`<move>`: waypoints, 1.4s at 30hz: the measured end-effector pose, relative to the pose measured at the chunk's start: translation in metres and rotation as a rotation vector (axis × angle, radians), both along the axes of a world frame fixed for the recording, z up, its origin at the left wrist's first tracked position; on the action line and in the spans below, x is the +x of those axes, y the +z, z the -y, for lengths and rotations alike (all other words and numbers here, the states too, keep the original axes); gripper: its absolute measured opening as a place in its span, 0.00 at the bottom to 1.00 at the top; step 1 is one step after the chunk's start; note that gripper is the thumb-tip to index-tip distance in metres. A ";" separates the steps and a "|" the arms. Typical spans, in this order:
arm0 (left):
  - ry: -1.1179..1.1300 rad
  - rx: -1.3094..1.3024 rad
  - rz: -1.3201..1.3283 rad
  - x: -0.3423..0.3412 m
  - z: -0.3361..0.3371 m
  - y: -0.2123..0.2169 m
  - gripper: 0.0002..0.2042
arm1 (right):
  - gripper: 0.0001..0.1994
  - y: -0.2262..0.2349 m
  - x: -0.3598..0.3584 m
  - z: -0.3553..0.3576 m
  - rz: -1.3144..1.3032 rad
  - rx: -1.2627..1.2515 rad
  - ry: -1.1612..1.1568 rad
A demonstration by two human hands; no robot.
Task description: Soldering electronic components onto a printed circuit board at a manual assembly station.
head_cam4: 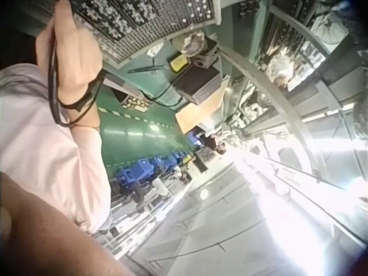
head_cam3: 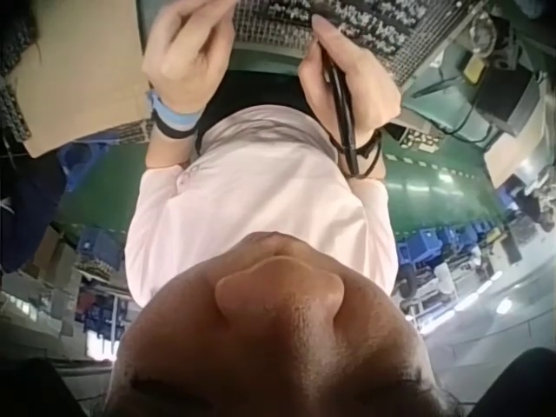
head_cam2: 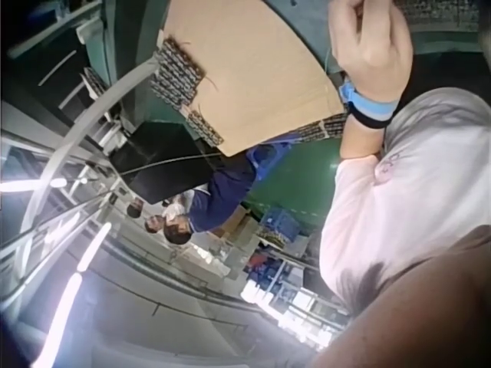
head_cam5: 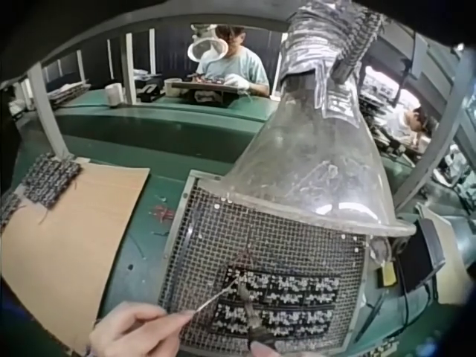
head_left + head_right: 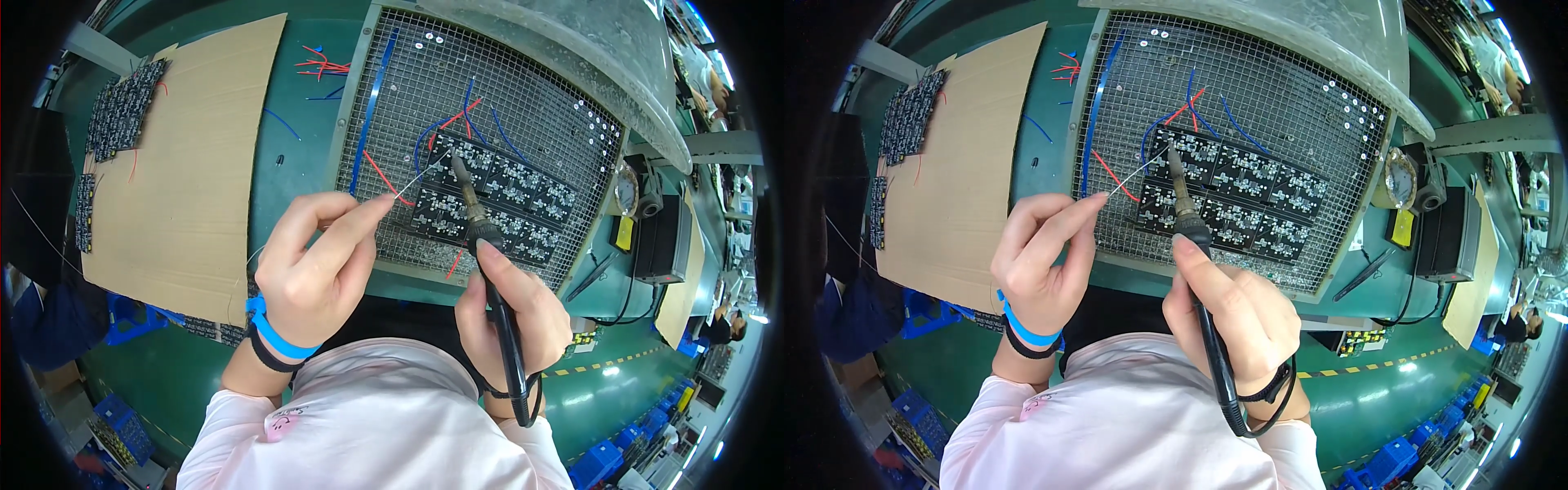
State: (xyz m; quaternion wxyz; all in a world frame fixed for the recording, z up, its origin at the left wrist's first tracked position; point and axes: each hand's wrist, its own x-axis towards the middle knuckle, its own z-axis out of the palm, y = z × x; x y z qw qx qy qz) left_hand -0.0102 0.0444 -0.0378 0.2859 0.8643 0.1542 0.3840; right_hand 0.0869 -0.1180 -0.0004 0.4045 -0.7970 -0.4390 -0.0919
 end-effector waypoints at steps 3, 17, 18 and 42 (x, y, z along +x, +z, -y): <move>-0.008 0.004 0.000 0.000 -0.001 -0.001 0.19 | 0.18 0.001 0.001 -0.002 -0.008 -0.021 0.011; 0.024 -0.011 -0.027 -0.003 0.002 0.006 0.18 | 0.23 -0.006 0.002 0.002 0.206 -0.120 0.104; 0.035 -0.005 -0.016 -0.003 0.003 0.006 0.18 | 0.23 -0.006 0.003 0.003 0.206 -0.119 0.102; 0.011 0.013 -0.024 0.004 0.006 0.004 0.18 | 0.12 -0.018 0.002 0.012 -0.244 0.157 0.007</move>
